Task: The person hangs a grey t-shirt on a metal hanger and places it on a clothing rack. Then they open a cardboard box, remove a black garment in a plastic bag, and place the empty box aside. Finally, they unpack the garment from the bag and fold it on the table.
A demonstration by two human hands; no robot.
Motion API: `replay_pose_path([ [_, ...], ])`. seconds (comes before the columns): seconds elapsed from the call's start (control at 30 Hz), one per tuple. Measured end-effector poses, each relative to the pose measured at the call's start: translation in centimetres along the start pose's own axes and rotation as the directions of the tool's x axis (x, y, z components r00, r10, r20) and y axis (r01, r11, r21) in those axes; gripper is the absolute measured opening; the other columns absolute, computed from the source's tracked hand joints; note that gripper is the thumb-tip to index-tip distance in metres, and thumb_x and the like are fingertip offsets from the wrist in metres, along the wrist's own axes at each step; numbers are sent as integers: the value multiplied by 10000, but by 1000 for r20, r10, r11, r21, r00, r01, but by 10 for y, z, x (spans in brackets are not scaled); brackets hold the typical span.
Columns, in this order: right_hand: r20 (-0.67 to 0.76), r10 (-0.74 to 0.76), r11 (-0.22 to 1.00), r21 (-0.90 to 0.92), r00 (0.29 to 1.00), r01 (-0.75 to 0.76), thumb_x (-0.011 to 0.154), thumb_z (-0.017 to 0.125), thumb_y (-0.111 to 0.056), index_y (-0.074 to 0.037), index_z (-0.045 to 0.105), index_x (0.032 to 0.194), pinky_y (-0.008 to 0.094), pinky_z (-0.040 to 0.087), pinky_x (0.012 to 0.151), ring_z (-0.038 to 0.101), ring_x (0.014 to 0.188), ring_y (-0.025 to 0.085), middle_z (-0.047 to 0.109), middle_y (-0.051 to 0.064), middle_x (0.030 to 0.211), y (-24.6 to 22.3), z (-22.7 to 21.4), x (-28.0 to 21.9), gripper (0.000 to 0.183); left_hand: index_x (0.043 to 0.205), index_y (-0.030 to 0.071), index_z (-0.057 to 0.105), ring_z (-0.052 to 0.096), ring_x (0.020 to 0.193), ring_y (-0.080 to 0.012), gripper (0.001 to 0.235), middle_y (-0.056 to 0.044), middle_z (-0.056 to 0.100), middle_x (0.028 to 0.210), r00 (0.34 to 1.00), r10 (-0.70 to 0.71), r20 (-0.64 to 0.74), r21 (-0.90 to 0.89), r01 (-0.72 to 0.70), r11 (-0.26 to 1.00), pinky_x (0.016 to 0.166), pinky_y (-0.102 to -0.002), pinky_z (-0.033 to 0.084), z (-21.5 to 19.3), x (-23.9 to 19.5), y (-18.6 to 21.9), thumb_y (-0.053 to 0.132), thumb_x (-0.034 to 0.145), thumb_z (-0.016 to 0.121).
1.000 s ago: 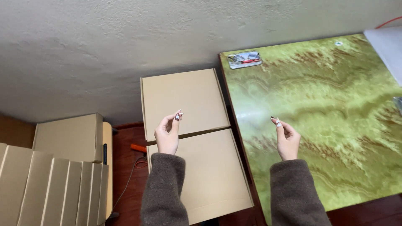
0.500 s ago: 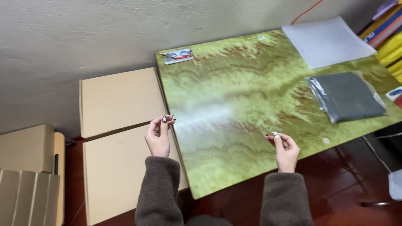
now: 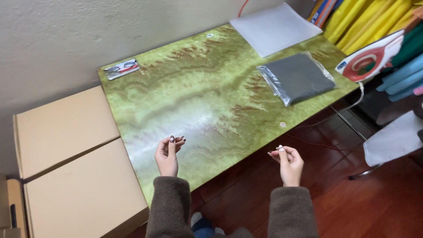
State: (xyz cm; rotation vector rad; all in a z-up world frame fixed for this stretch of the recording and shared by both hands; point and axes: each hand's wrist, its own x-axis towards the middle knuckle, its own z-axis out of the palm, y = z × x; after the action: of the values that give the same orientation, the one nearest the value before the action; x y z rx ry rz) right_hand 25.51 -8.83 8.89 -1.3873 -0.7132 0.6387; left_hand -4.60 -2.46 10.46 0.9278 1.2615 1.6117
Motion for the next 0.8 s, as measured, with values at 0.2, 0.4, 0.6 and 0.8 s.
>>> replay_pose_path([
  [0.2, -48, 8, 1000, 7, 999, -7, 871, 513, -24, 72, 536, 923, 401, 532, 709, 634, 705, 299, 608, 244, 736, -6, -26, 15, 111, 938, 64, 577, 645, 803, -195, 175, -100, 657, 888, 991, -66, 115, 31, 63, 998, 729, -290, 490, 48, 5, -10, 210, 920, 483],
  [0.4, -101, -4, 1000, -11, 995, 3, 883, 493, -21, 84, 536, 950, 407, 524, 718, 631, 718, 299, 606, 247, 757, -13, -47, 42, 132, 971, 55, 568, 636, 817, -200, 189, -102, 646, 902, 986, -93, 138, 38, 89, 995, 731, -293, 485, 92, 21, -24, 196, 931, 448],
  [0.6, -74, -13, 1000, -21, 997, 11, 889, 470, -16, 83, 559, 972, 400, 523, 718, 631, 725, 294, 611, 241, 775, -17, -47, 97, 157, 970, 71, 585, 642, 808, -194, 199, -97, 654, 904, 980, -112, 166, 26, 109, 994, 725, -292, 485, 138, 40, -49, 198, 929, 436],
  [0.8, -12, -37, 999, -18, 999, 37, 898, 447, -9, 81, 566, 1000, 412, 525, 709, 627, 716, 292, 608, 241, 771, -12, -33, 164, 181, 974, 72, 591, 645, 787, -183, 222, -94, 661, 882, 988, -104, 115, -22, 107, 994, 710, -281, 489, 168, 74, -70, 207, 933, 419],
])
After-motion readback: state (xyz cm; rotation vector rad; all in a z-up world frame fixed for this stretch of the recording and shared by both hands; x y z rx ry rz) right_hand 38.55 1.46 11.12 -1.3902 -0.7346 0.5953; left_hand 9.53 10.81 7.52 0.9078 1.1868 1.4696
